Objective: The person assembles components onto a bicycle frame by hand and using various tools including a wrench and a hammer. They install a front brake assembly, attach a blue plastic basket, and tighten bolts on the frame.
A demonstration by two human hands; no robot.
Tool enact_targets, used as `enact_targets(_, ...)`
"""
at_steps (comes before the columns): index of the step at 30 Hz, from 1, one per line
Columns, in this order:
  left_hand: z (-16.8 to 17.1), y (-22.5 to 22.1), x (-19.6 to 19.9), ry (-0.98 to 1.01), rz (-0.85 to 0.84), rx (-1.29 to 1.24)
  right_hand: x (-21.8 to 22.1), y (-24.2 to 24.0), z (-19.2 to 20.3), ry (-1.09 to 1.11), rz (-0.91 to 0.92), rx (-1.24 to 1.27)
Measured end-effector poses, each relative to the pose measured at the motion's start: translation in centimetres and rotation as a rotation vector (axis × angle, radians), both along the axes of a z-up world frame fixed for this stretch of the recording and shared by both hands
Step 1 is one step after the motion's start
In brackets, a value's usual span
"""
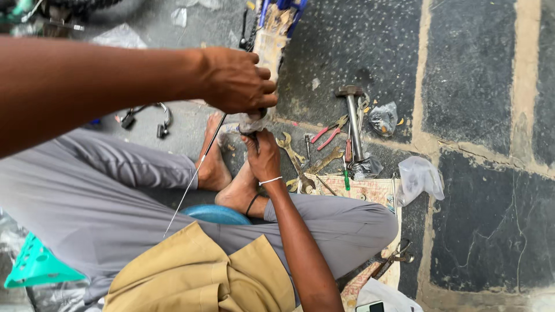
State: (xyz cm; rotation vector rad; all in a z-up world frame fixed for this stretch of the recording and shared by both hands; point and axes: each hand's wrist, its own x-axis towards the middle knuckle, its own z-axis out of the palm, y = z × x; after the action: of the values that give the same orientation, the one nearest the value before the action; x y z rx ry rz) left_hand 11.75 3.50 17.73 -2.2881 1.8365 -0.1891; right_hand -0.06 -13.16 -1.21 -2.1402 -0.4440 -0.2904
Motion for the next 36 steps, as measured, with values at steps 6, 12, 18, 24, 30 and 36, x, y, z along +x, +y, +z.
enact_targets(6,2.8,-1.3,-2.2,0.305,0.453,0.305,0.0,0.0,-0.2,0.024,-0.004,0.004)
enact_targets(12,4.2,-1.7,-3.5,0.288,0.631,0.168,0.3,0.2,-0.4,-0.025,0.005,0.022)
enact_targets(18,0.4,-1.0,0.5,0.065,-0.023,0.035,-0.1,0.2,-0.2,0.000,0.026,0.049)
enact_targets(24,3.5,-1.7,-2.9,0.332,0.558,0.410,-0.2,0.3,0.0,0.040,0.015,0.031)
enact_targets(30,4.6,-2.8,-4.6,0.391,0.842,0.267,-0.1,0.3,-0.2,-0.001,0.013,0.036)
enact_targets(36,2.2,-0.9,-1.1,0.027,0.015,-0.048,0.1,0.3,-0.4,0.012,0.014,0.027)
